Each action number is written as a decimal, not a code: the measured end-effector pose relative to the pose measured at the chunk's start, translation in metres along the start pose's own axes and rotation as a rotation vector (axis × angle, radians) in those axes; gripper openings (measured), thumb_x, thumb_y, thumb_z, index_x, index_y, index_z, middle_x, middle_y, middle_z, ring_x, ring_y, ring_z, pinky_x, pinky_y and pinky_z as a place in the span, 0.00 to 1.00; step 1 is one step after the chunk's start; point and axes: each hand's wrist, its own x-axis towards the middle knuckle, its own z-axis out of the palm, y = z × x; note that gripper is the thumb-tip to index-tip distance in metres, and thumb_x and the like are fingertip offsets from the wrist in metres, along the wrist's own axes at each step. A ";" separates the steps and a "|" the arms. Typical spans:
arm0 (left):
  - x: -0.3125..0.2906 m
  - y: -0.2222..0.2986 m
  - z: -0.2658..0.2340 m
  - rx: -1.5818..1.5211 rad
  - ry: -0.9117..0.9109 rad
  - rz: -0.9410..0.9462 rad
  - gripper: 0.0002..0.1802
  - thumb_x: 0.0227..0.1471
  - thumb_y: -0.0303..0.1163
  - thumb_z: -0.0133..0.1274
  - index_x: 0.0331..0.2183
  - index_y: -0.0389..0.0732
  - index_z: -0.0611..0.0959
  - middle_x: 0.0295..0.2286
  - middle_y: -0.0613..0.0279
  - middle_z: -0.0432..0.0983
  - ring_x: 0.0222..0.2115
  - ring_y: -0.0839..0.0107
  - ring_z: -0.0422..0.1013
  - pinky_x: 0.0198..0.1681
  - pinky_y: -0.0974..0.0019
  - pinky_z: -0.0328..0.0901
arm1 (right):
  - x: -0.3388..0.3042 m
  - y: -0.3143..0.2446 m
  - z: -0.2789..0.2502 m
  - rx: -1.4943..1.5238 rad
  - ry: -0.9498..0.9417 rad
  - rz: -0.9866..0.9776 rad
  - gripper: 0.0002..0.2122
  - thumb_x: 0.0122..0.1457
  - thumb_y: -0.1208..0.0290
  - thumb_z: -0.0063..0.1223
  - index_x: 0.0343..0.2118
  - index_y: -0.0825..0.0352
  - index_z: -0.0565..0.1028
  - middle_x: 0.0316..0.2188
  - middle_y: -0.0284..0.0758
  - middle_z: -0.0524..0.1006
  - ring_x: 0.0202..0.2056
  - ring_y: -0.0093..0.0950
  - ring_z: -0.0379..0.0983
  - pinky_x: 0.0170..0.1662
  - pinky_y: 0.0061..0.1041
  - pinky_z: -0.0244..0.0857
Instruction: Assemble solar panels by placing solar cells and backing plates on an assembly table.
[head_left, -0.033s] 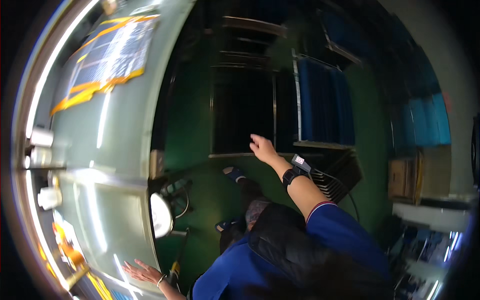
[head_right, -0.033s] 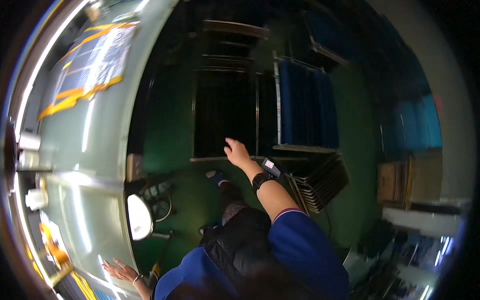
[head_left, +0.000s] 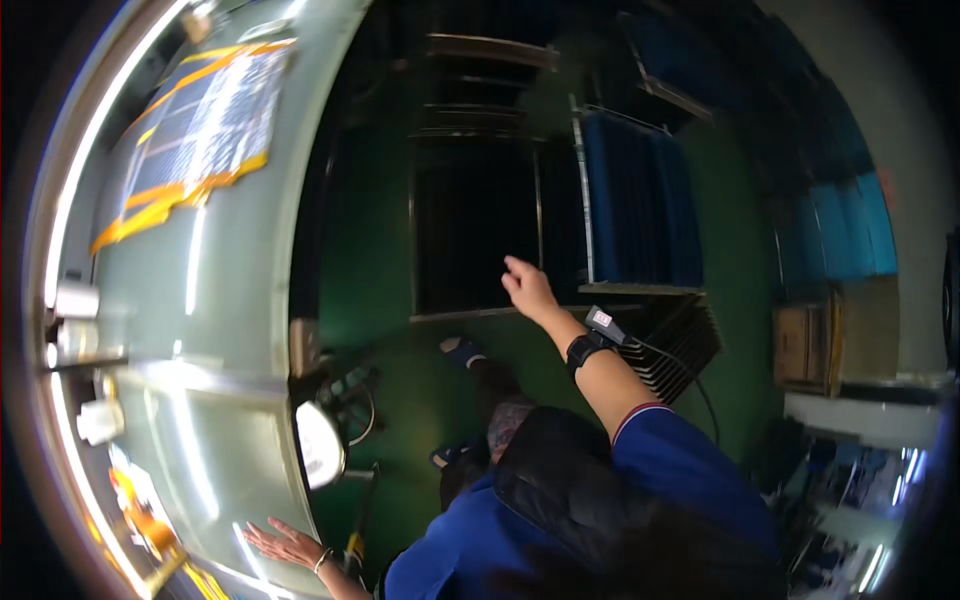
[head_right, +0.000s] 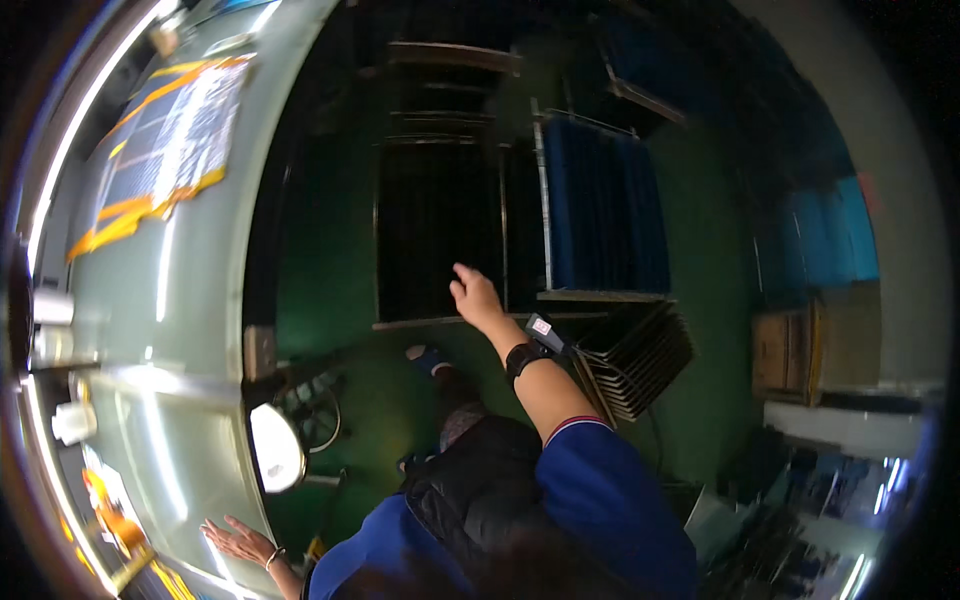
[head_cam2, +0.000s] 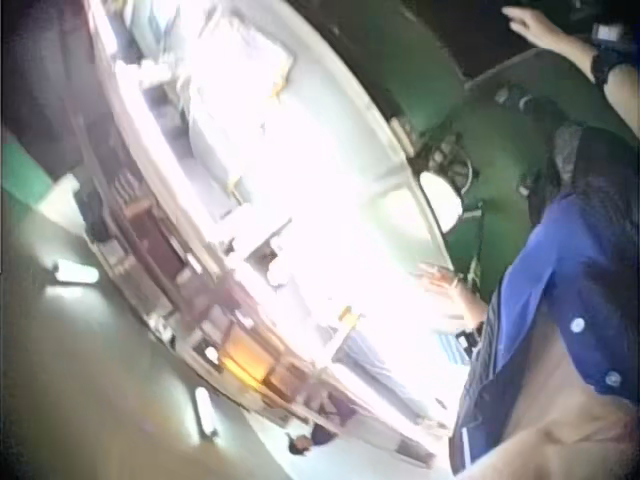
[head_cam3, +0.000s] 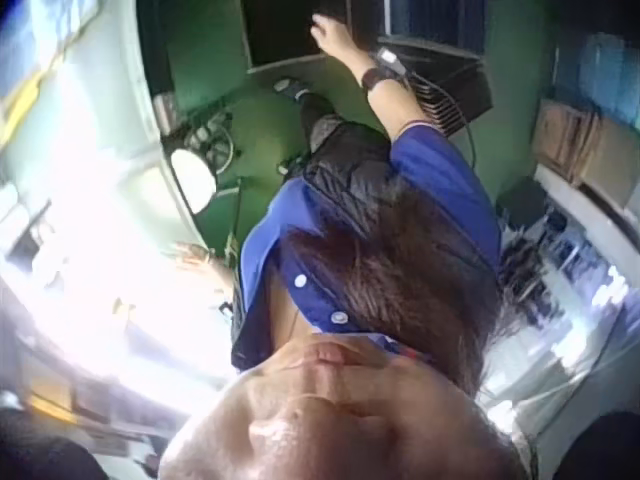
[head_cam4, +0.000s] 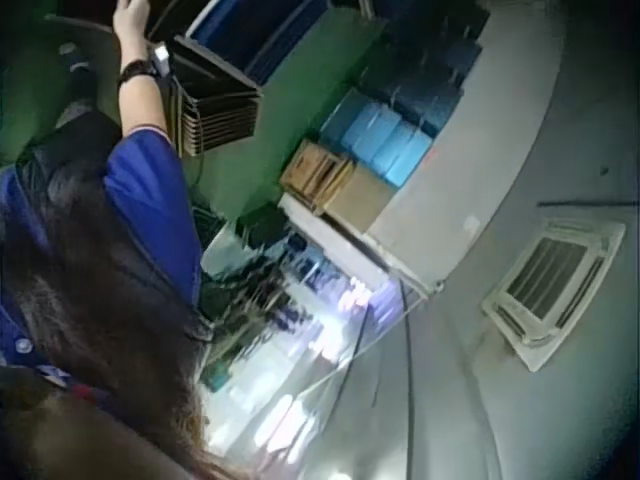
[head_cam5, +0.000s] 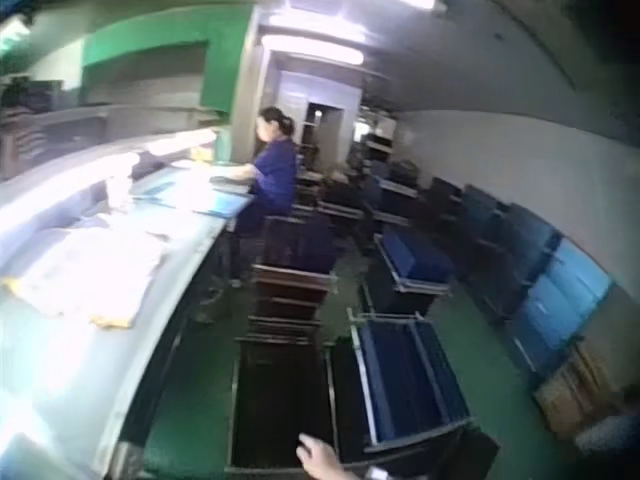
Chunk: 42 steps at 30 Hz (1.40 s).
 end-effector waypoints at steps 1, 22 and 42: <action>0.013 0.035 0.003 -0.055 0.007 -0.007 0.37 0.57 0.57 0.36 0.57 0.38 0.63 0.58 0.50 0.54 0.59 0.55 0.50 0.61 0.53 0.42 | 0.021 0.008 -0.025 0.003 0.049 0.103 0.16 0.54 0.70 0.49 0.45 0.70 0.72 0.41 0.49 0.74 0.44 0.45 0.70 0.48 0.36 0.64; 0.070 -0.024 0.116 0.268 -0.349 0.021 0.34 0.61 0.51 0.31 0.56 0.31 0.59 0.55 0.46 0.59 0.57 0.57 0.55 0.60 0.59 0.47 | 0.099 0.302 -0.246 -0.819 0.496 0.973 0.19 0.55 0.66 0.52 0.51 0.63 0.68 0.43 0.43 0.70 0.44 0.42 0.65 0.48 0.38 0.64; 0.031 0.116 0.036 0.105 -0.192 -0.116 0.25 0.56 0.41 0.41 0.49 0.32 0.70 0.48 0.45 0.68 0.49 0.53 0.64 0.53 0.59 0.58 | 0.071 0.077 -0.456 -0.194 1.072 0.108 0.14 0.58 0.66 0.52 0.41 0.72 0.75 0.38 0.38 0.77 0.38 0.27 0.72 0.43 0.26 0.65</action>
